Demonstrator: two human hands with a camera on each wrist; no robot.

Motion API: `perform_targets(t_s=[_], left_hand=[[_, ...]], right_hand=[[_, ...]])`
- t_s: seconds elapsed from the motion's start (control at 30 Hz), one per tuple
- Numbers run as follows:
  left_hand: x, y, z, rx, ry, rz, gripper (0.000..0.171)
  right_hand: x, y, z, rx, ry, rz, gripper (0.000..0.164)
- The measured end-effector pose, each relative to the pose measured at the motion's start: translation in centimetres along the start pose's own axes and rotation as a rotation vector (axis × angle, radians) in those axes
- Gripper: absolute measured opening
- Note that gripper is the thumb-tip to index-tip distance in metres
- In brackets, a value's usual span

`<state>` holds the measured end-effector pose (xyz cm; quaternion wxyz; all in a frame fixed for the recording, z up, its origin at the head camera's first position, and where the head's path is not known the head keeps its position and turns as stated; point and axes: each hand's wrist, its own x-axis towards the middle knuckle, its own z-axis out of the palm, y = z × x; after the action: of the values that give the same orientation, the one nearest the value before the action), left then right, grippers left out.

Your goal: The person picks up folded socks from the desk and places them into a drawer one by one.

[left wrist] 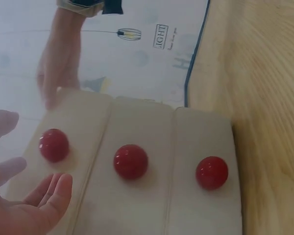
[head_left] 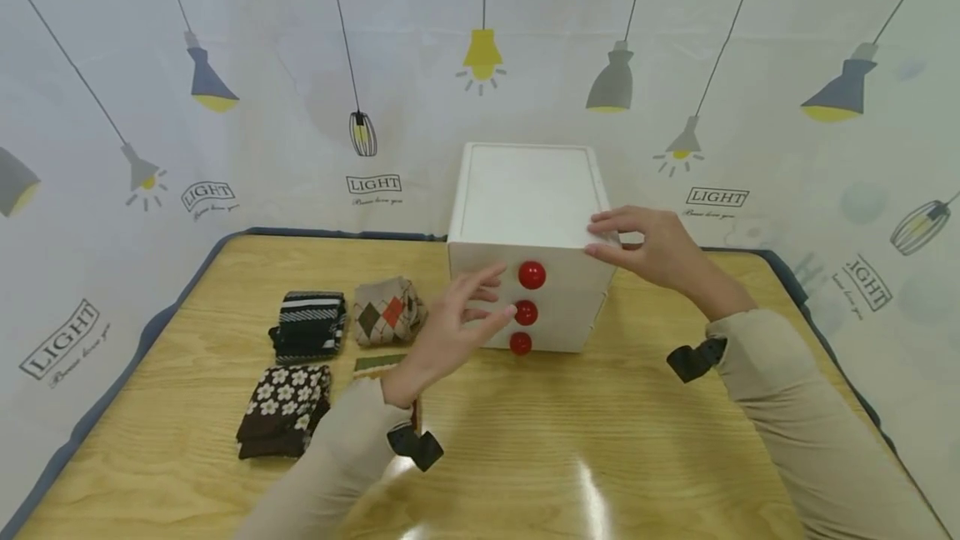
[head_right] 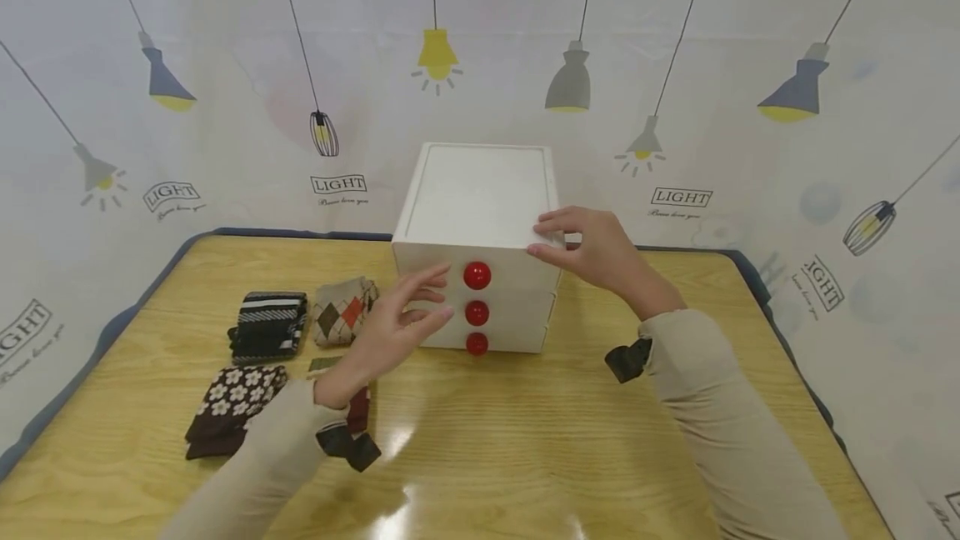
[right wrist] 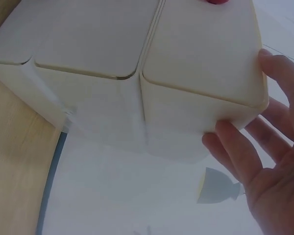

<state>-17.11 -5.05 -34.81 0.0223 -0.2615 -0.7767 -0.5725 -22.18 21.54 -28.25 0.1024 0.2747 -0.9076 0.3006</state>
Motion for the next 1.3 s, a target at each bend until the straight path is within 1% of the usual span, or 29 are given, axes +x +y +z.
perform_targets(t_s=[0.13,0.27,0.37,0.5,0.63,0.8,1.03,1.3], left_hand=[[0.7,-0.4,0.6,0.006,-0.047,-0.008,0.050],[1.3,-0.4,1.1,-0.004,-0.070,-0.002,0.048],[1.8,-0.3,1.3,-0.005,-0.078,0.008,0.048],[2.2,-0.3,1.5,-0.022,-0.082,0.012,0.046],[2.7,-0.3,1.7,-0.038,-0.052,0.011,0.041],[3.3,-0.6,2.2,-0.014,0.011,0.027,0.034],[3.4,-0.9,2.7,0.014,0.083,0.060,0.028],[3.1,-0.8,2.8,0.015,0.099,0.065,0.027]], right_hand=[[0.2,-0.7,-0.5,-0.046,-0.064,0.020,0.034],[0.5,-1.3,-1.0,-0.067,-0.127,0.052,0.036],[0.7,-1.6,-1.2,-0.068,-0.154,0.082,0.036],[0.8,-1.8,-1.3,-0.056,-0.167,0.104,0.037],[0.9,-1.8,-1.4,-0.050,-0.176,0.108,0.038],[0.9,-1.9,-1.6,-0.066,-0.184,0.117,0.038],[0.9,-2.2,-1.6,-0.064,-0.184,0.125,0.038],[1.2,-2.1,-1.9,-0.069,-0.207,0.159,0.038]])
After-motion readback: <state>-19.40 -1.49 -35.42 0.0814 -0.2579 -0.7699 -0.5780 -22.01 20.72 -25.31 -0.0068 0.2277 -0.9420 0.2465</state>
